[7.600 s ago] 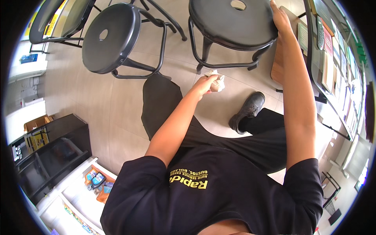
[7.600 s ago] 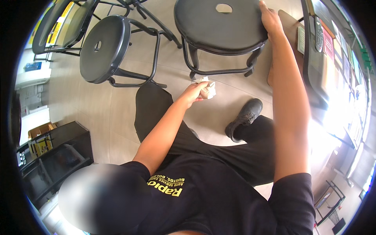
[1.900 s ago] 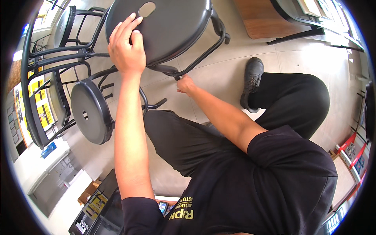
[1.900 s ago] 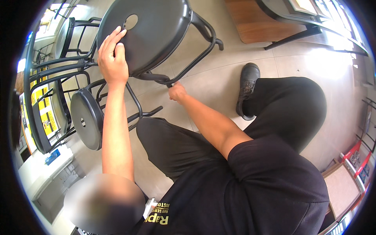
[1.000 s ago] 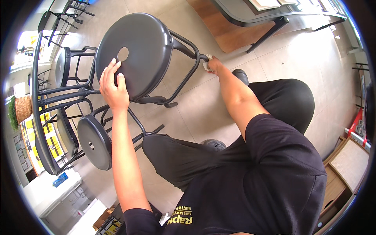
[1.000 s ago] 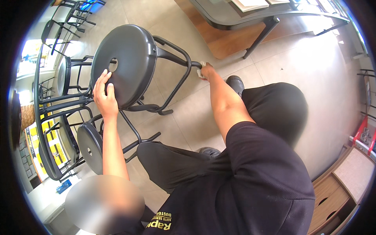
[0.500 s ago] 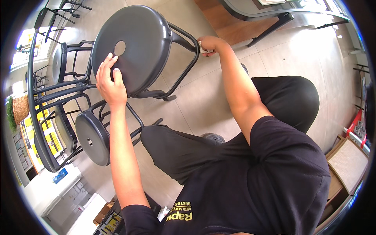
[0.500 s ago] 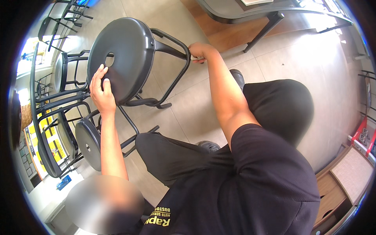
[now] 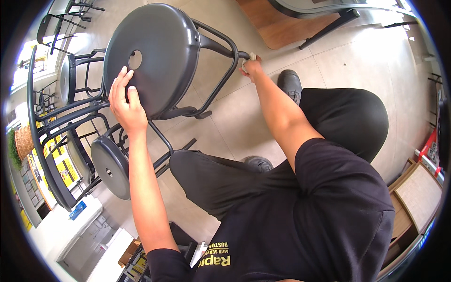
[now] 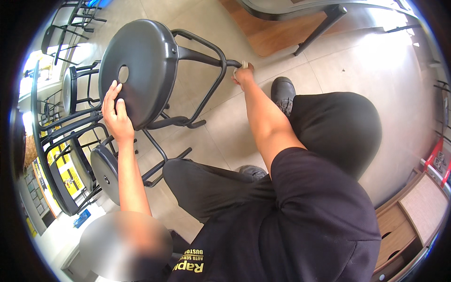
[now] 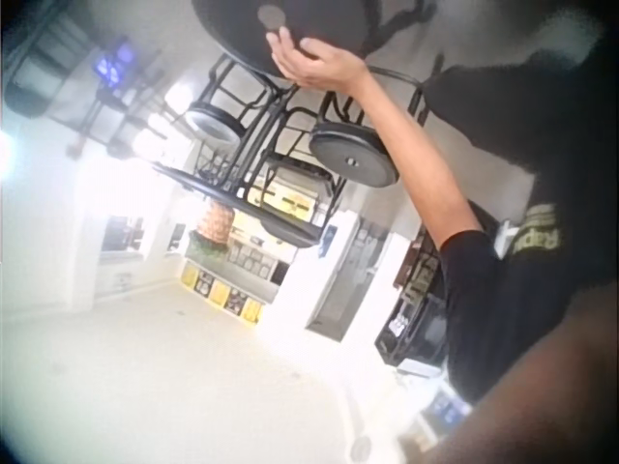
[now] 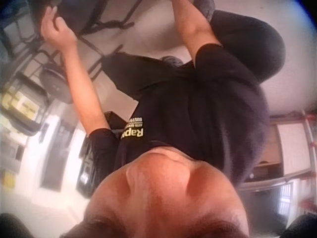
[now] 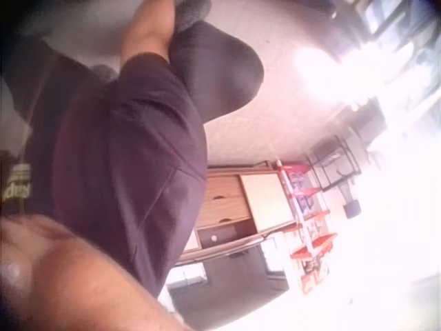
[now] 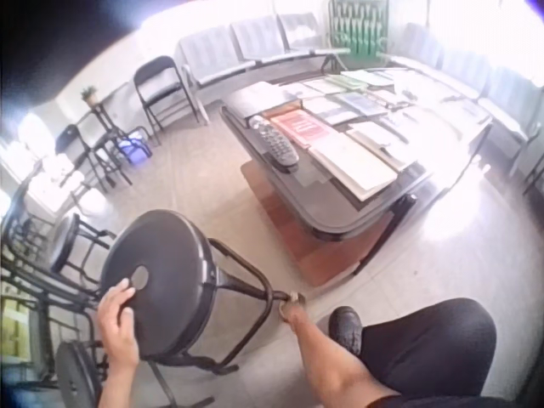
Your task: The person wipes the seats and legs of several black metal stools with a white cloth. They move from one stool to the next, cleaning the top surface and the frame.
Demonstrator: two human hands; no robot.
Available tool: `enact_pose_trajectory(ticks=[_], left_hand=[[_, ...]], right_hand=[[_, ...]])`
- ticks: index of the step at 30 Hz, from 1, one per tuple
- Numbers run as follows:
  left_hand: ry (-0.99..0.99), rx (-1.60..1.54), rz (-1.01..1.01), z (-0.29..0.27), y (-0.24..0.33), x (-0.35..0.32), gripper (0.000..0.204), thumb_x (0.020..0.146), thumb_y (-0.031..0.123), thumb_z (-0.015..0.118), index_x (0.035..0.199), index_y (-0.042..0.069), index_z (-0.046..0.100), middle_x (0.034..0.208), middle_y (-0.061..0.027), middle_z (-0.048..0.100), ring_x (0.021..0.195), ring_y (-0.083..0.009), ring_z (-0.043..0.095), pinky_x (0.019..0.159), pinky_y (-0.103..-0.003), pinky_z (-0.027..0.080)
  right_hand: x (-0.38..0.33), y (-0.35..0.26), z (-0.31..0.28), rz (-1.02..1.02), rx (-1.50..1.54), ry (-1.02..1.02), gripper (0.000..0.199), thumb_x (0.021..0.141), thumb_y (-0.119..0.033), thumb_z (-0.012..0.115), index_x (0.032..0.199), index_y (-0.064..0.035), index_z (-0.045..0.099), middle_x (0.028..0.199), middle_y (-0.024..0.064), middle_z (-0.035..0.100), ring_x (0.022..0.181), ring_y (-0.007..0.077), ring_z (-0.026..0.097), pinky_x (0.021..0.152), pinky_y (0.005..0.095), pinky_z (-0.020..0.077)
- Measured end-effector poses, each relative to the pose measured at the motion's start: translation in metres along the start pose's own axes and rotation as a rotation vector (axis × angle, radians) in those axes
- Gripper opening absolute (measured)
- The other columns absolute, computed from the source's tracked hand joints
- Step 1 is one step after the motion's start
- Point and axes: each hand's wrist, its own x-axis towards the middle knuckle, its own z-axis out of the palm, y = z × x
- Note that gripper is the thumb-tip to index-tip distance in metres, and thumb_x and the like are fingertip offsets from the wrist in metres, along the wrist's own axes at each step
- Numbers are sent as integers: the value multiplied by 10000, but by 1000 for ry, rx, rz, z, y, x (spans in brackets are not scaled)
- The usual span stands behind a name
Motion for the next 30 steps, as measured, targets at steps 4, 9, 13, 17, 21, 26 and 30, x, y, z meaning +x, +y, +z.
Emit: enact_pose_trajectory(ticks=[4,9,13,17,21,26,30], left_hand=[[-6,15,-8,-2,-6,-4,377,919,32,548,1229,90,753,1407,-60,707,1341,-297,609,1202,-443,394],[5,3,12,1,-7,-1,379,921,46,557,1241,103,751,1406,-53,707,1342,-305,604,1193,-444,402],[25,66,-31,-6,-15,-13,382,915,50,575,1247,114,751,1396,-50,712,1336,-306,607,1175,-447,419],[50,58,5,3,-8,-2,362,910,58,599,1232,115,754,1388,-48,717,1324,-306,619,1177,-440,425],[71,79,-2,-3,-13,-8,343,904,68,610,1211,110,758,1371,-51,727,1310,-308,632,1185,-445,431],[124,68,22,1,-16,-6,332,889,62,633,1188,110,768,1349,-53,739,1276,-308,660,1186,-446,440],[250,39,-108,8,-22,-4,471,960,186,697,1412,79,619,1521,-159,562,1436,-354,499,1212,-471,356]], right_hand=[[-13,-14,8,74,-42,-69,563,976,9,503,1507,-79,336,1129,127,671,805,232,744,634,346,583],[-38,-54,-6,42,-89,-308,361,962,5,522,1322,3,552,1047,123,709,824,235,770,664,330,596],[-108,-115,8,-122,-368,-437,410,942,-51,576,1349,-89,610,1095,155,733,908,288,773,759,380,616],[-105,-155,20,-560,-1024,-227,565,932,-121,586,1488,-220,573,1216,213,727,1173,415,702,1009,471,569],[-114,-174,42,-739,-812,-53,612,937,-117,520,1534,-246,544,1425,215,639,1325,442,602,1134,475,483],[-81,-135,44,-623,-1019,-367,537,946,-99,524,1455,-218,650,1472,245,553,1347,454,571,1127,487,479],[-62,-127,42,-715,-1105,-224,435,960,-131,560,1362,-163,721,1378,244,661,1281,428,633,1071,486,518]])
